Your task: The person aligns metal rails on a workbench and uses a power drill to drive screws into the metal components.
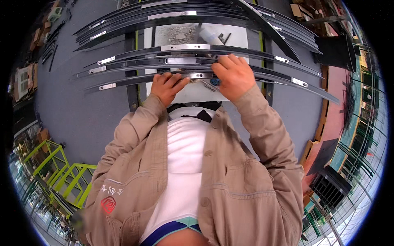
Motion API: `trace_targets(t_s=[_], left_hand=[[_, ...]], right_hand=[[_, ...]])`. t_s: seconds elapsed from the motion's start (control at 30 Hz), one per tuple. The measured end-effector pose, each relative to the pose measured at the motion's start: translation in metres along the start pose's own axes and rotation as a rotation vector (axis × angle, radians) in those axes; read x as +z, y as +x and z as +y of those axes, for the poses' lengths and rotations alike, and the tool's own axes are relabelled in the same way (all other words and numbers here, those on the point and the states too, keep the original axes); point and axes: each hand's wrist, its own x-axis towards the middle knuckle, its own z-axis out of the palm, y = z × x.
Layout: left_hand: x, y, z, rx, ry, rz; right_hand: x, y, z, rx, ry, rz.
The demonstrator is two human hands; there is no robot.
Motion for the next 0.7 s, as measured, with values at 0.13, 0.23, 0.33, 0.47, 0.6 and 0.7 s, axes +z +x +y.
trace_targets(t_s=[0.13, 0.23, 0.33, 0.47, 0.6, 0.7], left_hand=[[0.013, 0.007, -0.009, -0.006, -0.043, 0.050], [0.015, 0.019, -0.013, -0.024, -0.007, 0.074], [0.029, 0.022, -0.022, -0.030, -0.100, 0.083], [0.038, 0.009, -0.022, -0.054, -0.135, 0.042], [0.004, -0.027, 0.001, -0.026, -0.061, -0.188], [-0.014, -0.075, -0.001, 0.027, -0.385, -0.120]], right_hand=[[-0.011, -0.002, -0.004, 0.016, 0.022, -0.014], [-0.013, -0.003, -0.002, 0.022, 0.037, -0.008], [-0.009, -0.007, -0.002, 0.028, 0.059, -0.012], [-0.001, -0.011, -0.009, 0.035, 0.097, -0.016], [0.014, -0.027, -0.016, 0.048, 0.096, -0.057], [0.045, -0.044, -0.014, 0.071, 0.136, -0.098]])
